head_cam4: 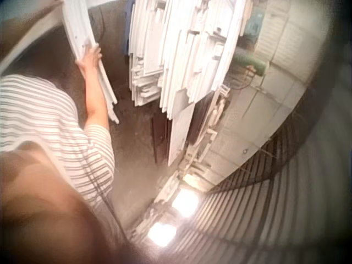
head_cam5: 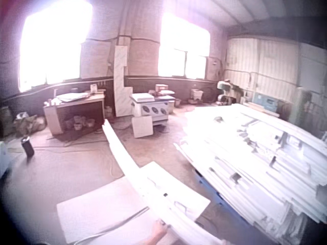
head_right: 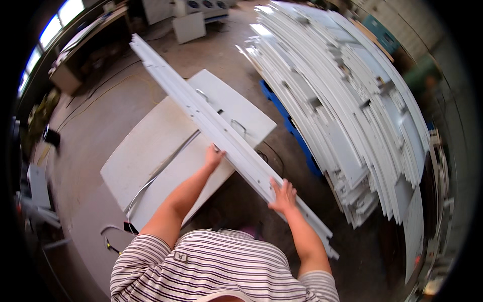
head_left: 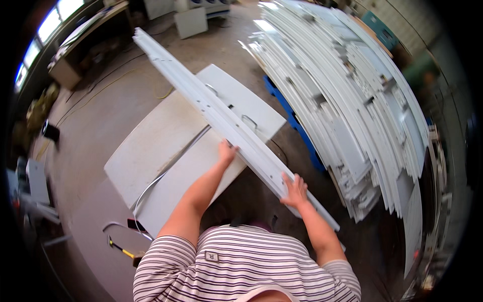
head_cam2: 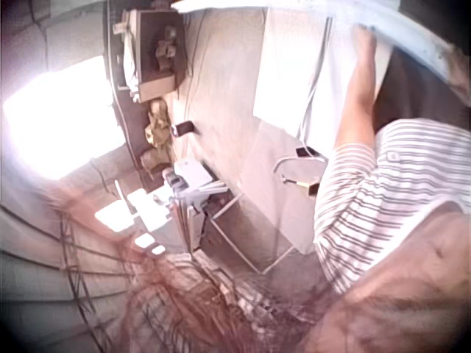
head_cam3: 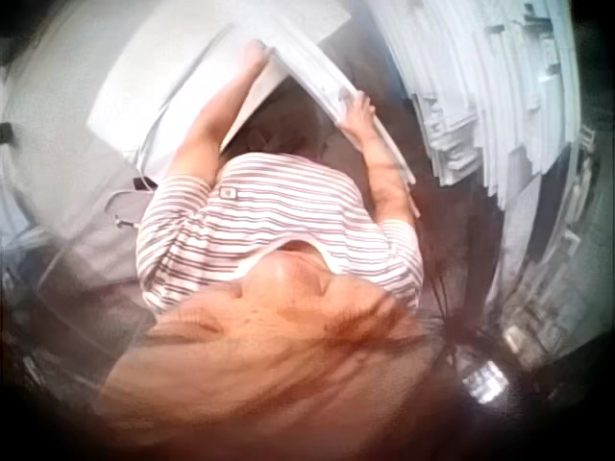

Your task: The person picks up long white metal strips from a workbench, aligns them, and places them onto a stack of similar parts. The person repeats this process several times, handling the strips one at a time and organizing them in a pile.

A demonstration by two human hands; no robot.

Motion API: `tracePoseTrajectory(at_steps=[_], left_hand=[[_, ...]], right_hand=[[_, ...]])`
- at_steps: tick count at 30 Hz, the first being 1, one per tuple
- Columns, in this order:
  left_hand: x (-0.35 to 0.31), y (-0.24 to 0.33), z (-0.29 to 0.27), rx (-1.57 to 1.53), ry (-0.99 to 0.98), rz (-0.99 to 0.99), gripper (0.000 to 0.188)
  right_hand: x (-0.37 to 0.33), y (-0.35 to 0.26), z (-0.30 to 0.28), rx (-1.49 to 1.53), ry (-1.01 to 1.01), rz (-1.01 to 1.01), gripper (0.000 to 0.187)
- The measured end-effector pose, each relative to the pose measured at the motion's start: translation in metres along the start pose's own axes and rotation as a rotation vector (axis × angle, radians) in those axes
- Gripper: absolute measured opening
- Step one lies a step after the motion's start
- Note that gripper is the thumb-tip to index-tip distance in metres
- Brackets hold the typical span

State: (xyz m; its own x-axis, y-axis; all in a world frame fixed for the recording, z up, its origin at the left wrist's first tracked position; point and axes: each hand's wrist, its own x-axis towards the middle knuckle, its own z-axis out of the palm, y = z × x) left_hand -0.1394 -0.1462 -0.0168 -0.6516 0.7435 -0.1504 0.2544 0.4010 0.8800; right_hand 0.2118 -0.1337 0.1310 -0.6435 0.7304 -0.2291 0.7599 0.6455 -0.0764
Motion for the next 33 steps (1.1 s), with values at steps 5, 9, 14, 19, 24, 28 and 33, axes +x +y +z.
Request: tracePoseTrajectory(at_steps=[5,9,14,19,24,28,33], left_hand=[[0.022,0.022,-0.066,-0.408,-0.125,-0.101,0.055],[-0.016,0.026,-0.084,-0.482,-0.193,-0.312,0.065],[-0.08,-0.03,-0.125,-0.733,0.01,-0.554,0.05],[-0.128,-0.065,-0.194,-1.116,0.612,-0.736,0.066],[-0.14,-0.103,-0.228,-1.307,1.038,-0.712,0.071],[-0.11,-0.1,-0.244,-1.076,1.181,-0.83,0.052],[-0.098,-0.127,-0.25,-0.915,1.171,-0.866,0.029]], right_hand=[[0.087,-0.02,-0.005,0.032,0.082,-0.025,0.103],[0.13,-0.028,-0.009,0.09,0.074,0.013,0.101],[0.165,-0.034,-0.013,0.132,0.071,-0.023,0.102],[0.167,-0.041,-0.018,0.092,0.044,-0.079,0.11],[0.164,-0.045,-0.03,-0.017,0.016,-0.226,0.118],[0.165,-0.037,-0.032,-0.061,0.02,-0.295,0.117],[0.171,-0.021,-0.014,-0.084,-0.012,-0.366,0.115]])
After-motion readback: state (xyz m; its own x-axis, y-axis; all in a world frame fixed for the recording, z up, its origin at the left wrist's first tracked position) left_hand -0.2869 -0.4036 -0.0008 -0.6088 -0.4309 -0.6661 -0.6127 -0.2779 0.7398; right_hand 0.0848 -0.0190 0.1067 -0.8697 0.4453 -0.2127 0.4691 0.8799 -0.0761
